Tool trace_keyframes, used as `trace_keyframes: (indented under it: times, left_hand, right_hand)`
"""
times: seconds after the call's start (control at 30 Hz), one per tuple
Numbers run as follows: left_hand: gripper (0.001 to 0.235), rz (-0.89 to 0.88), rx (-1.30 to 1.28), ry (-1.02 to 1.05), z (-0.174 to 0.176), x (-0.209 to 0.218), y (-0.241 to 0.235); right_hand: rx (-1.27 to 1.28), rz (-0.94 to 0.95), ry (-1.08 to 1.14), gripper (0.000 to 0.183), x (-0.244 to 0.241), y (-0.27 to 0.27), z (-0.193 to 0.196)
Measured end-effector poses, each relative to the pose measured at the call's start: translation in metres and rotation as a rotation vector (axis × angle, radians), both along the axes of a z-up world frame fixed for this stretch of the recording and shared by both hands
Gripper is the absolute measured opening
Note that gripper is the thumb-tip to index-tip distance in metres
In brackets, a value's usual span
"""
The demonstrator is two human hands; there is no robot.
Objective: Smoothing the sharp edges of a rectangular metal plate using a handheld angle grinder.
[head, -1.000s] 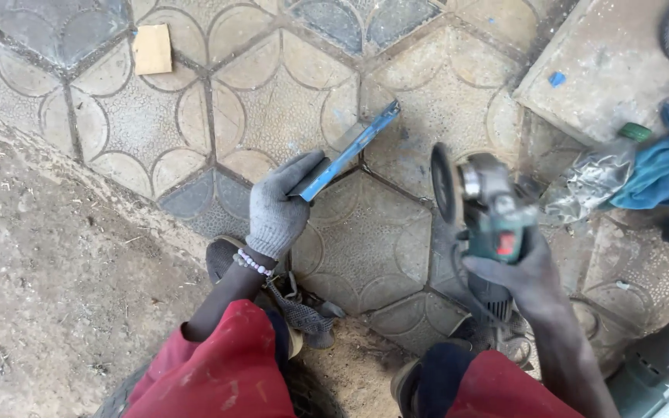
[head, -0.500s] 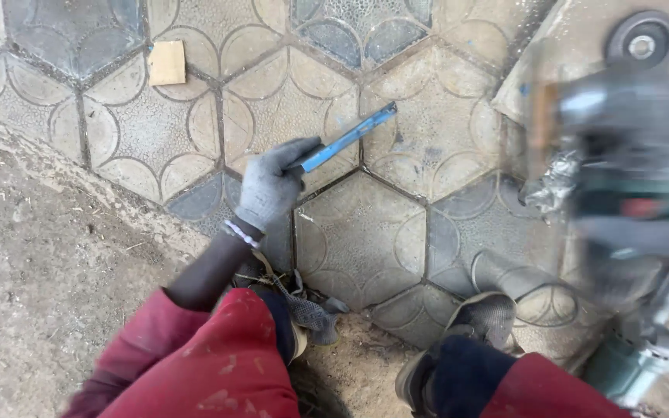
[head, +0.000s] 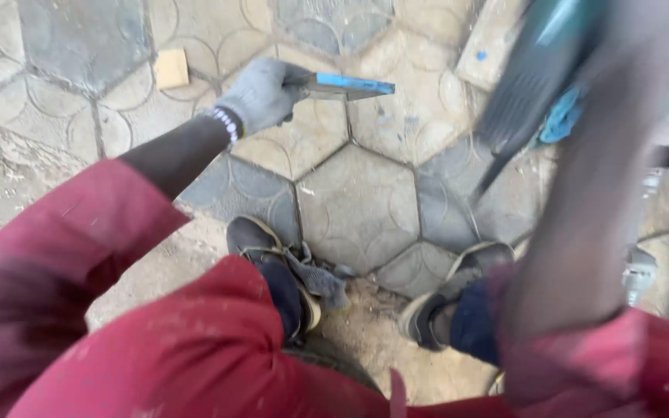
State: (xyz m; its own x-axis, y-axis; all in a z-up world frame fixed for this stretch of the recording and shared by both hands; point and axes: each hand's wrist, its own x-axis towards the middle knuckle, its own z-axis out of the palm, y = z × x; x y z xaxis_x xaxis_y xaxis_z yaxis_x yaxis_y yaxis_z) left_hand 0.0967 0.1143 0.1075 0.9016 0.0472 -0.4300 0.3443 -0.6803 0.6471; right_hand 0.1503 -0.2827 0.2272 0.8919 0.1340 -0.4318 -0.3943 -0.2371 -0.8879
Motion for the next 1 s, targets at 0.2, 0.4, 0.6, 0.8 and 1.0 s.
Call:
trace_keyframes:
  times: [0.2,0.4,0.6,0.8,1.0]
  left_hand:
    - [0.038,0.151,0.086,0.025,0.063,-0.009,0.059]
    - [0.038,0.240,-0.029,0.084,0.007,0.004,0.065]
    - [0.037,0.097,0.076,0.237,0.011,0.050,0.014]
    - [0.036,0.112,0.016,0.225,-0.043,0.049,0.008]
    - [0.035,0.163,0.127,0.343,-0.044,0.057,0.013]
  right_hand:
    - [0.154,-0.078,0.218,0.061,-0.040,0.084,-0.097]
    - [0.146,-0.038,0.247,0.054,-0.039,0.117,-0.101]
    - [-0.028,-0.059,0.091,0.047,-0.021,0.098,-0.095]
    - [0.112,-0.128,0.103,0.040,-0.026,0.094,-0.107]
    - [-0.159,-0.037,0.251,0.045,-0.024,0.098,-0.102]
